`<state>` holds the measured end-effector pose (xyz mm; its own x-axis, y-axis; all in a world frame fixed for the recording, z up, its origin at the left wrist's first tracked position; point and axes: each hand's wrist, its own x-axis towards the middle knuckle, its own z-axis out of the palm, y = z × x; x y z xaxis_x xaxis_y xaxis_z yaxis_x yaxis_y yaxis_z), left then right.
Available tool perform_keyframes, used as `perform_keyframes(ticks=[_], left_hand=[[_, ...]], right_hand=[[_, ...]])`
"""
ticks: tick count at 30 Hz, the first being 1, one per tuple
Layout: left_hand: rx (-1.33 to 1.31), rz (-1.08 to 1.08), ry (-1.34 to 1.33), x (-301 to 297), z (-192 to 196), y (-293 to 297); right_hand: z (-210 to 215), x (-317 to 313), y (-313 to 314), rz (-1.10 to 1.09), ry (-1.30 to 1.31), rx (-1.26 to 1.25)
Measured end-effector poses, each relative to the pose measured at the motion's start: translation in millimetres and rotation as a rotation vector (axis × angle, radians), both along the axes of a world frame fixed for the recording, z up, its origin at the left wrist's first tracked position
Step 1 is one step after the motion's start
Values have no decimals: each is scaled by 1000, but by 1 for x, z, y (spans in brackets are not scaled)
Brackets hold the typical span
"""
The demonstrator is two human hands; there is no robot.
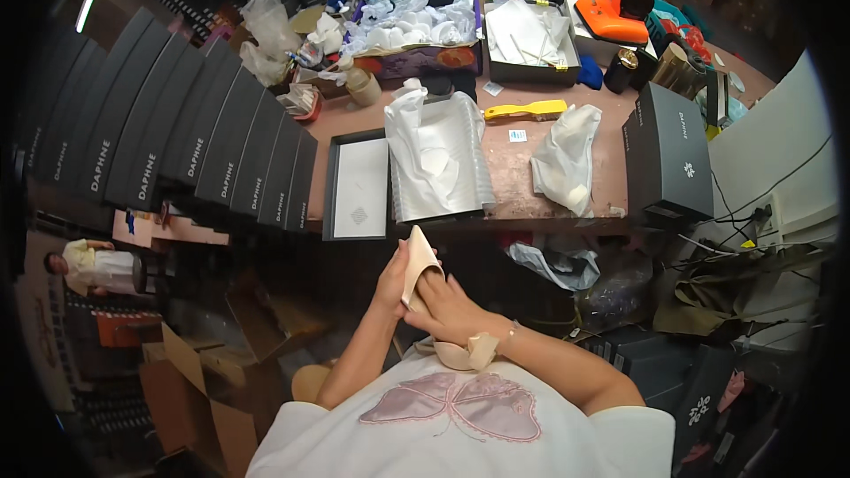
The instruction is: The recorder is inspecting, wrapping in tissue paper, and packing a pair of beige high-heeled shoes into a branded shoe box.
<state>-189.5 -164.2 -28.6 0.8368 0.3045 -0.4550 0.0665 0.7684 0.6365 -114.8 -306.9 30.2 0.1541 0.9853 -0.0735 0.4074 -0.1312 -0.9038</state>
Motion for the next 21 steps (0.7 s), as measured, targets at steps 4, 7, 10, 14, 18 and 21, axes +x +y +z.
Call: perform_keyframes(ticks=[4, 7, 10, 14, 18, 21], left_hand=[[31, 76, 93, -3, 20, 0], [152, -18, 80, -5, 21, 19], [137, -71, 1, 1, 34, 44], [257, 19, 28, 18, 14, 68], [200, -82, -12, 33, 18, 95], [81, -205, -98, 47, 1, 112]], right_hand=[[-29, -12, 35, -89, -206, -10], [-5, 1, 34, 80, -96, -41], [-9, -20, 18, 66, 77, 69], [-25, 2, 78, -116, -258, 7], [-17, 22, 94, -96, -222, 185], [-7, 48, 72, -95, 162, 22]])
